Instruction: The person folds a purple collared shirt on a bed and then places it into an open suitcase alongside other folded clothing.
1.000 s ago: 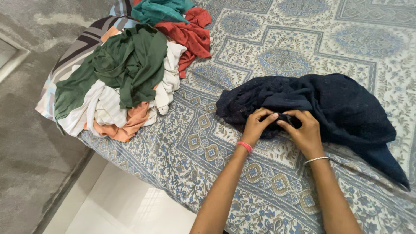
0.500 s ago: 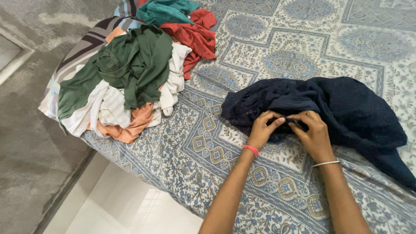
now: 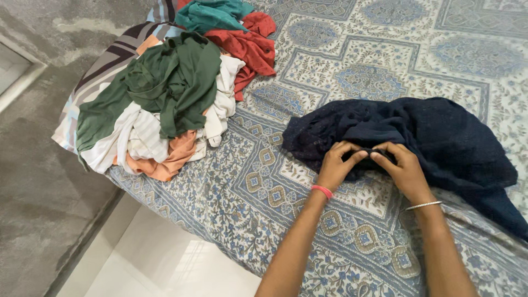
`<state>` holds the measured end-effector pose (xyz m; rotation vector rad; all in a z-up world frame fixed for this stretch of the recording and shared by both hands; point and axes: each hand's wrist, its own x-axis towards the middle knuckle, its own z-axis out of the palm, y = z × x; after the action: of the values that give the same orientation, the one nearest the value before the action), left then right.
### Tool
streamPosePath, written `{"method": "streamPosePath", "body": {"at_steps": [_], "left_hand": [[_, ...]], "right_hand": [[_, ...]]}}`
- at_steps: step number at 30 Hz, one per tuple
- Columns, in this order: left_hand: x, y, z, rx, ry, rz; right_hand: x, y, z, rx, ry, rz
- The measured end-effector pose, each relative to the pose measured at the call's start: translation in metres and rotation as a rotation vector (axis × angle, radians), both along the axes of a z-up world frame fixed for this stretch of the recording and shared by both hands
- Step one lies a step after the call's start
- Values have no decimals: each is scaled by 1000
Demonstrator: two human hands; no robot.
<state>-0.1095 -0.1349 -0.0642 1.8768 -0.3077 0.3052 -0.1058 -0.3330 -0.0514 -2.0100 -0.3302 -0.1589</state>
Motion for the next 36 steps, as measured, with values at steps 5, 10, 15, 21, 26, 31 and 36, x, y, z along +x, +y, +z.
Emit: {"method": "streamPosePath", "body": {"at_steps": [5, 10, 15, 21, 26, 31, 36], "left_hand": [[0, 3, -2, 13, -44, -63], [-4, 4, 0, 10, -70, -24], [14, 12, 65, 252, -234, 152], [72, 14, 159, 63, -237, 322], [77, 26, 167, -190, -219, 328], [84, 57, 169, -189, -241, 399], [121, 95, 179, -137, -288, 503]], "right_hand": [[-6, 13, 7, -14, -31, -126], [-38, 25, 36, -26, -395, -227], [-82, 29, 46, -251, -644, -345], [-45, 42, 28, -224, -30, -540], [27, 73, 20, -579, 54, -547], [75, 18, 4, -653, -98, -83], [117, -93, 68, -653, 11, 23]]}}
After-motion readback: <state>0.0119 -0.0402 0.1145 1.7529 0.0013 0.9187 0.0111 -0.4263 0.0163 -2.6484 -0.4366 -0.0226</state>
